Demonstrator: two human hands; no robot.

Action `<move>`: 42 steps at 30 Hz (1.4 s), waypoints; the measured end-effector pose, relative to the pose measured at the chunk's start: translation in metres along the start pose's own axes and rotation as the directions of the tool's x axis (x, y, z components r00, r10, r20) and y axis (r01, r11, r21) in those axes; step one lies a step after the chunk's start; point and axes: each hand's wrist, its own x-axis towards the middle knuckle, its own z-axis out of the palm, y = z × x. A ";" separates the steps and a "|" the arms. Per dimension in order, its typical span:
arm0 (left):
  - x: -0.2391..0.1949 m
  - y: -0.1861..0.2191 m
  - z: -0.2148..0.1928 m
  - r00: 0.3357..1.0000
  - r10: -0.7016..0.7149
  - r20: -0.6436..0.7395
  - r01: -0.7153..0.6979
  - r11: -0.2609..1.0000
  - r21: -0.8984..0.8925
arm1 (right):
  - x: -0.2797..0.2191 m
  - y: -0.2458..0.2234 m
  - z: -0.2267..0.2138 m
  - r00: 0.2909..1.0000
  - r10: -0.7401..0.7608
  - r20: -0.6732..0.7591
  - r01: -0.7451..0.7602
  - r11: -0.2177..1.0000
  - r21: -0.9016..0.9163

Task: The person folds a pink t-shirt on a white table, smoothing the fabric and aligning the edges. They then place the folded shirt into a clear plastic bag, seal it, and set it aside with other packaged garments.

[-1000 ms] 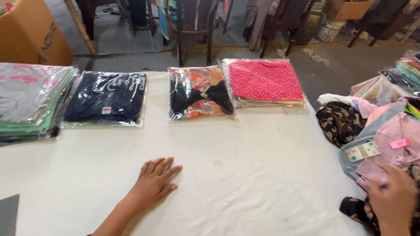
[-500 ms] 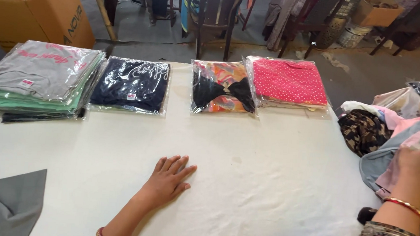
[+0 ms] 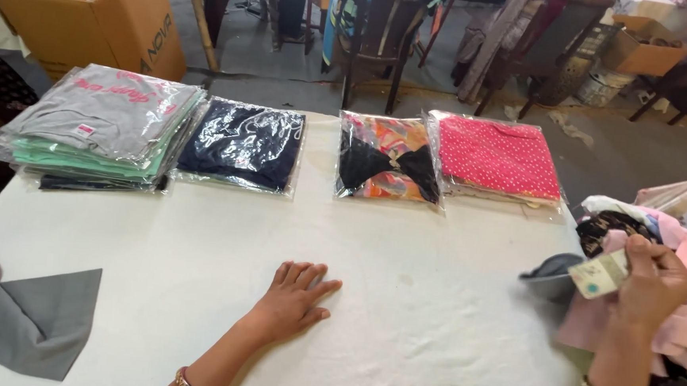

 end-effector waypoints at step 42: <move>-0.075 -0.154 -0.078 -0.038 -0.480 -0.876 0.474 0.764 -0.439 | 0.036 0.194 -0.154 0.589 0.759 0.278 0.153 0.233 -0.960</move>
